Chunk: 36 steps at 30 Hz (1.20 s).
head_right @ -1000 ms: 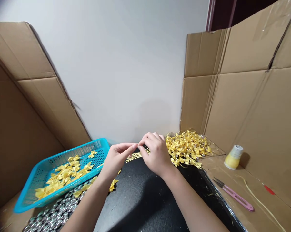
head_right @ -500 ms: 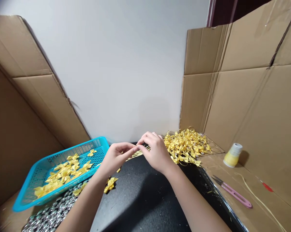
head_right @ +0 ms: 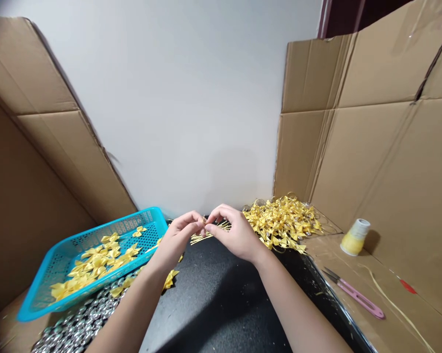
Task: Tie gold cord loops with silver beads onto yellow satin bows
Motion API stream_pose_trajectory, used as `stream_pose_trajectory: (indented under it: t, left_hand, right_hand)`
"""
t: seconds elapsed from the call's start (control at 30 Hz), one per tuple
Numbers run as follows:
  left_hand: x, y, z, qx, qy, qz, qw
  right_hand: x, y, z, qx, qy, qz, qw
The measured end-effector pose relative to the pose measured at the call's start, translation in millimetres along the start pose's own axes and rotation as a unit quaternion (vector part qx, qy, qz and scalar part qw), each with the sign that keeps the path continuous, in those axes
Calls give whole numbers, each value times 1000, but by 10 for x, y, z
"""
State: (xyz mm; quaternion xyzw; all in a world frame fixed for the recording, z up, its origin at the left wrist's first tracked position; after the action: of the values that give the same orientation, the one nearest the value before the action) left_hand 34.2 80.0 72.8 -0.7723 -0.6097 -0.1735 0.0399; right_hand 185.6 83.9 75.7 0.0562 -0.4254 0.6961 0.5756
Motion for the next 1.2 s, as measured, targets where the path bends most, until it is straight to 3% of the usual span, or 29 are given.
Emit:
stream_pose_trajectory:
  t: [0.23,0.53,0.73,0.93,1.2]
  left_hand:
    - [0,25,20,17,13,-44,999]
    - [-4,-15,100,-62,6,-103,993]
    - [-6,-46,63,32,14,-51,998]
    - [-26,-62,4,73,-30,24,997]
    - [-18,-79,-27,81,-82,50,992]
  right_hand:
    - [-6,11,35,-57,-6,-11,998]
    - [-26,2,69,-115,-30,-36,992]
    - [-32,-28,80,-141,-31,-40,989]
    - [-35,-62,90,-169,-28,-43,984]
    - [-30,-34,42,-153,-10,-28,988]
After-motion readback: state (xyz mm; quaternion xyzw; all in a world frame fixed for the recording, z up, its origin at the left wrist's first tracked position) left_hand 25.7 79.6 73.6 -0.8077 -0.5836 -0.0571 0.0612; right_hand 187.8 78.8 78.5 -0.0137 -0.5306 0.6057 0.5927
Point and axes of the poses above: each hand's wrist, its own x-axis towards the middle knuckle, its own y-axis out of the palm, z = x × y, the point moved 3 cm from there along x, towards the middle knuckle, and after that the axes turned 15 degrees about -x, right-handed, at the moved point
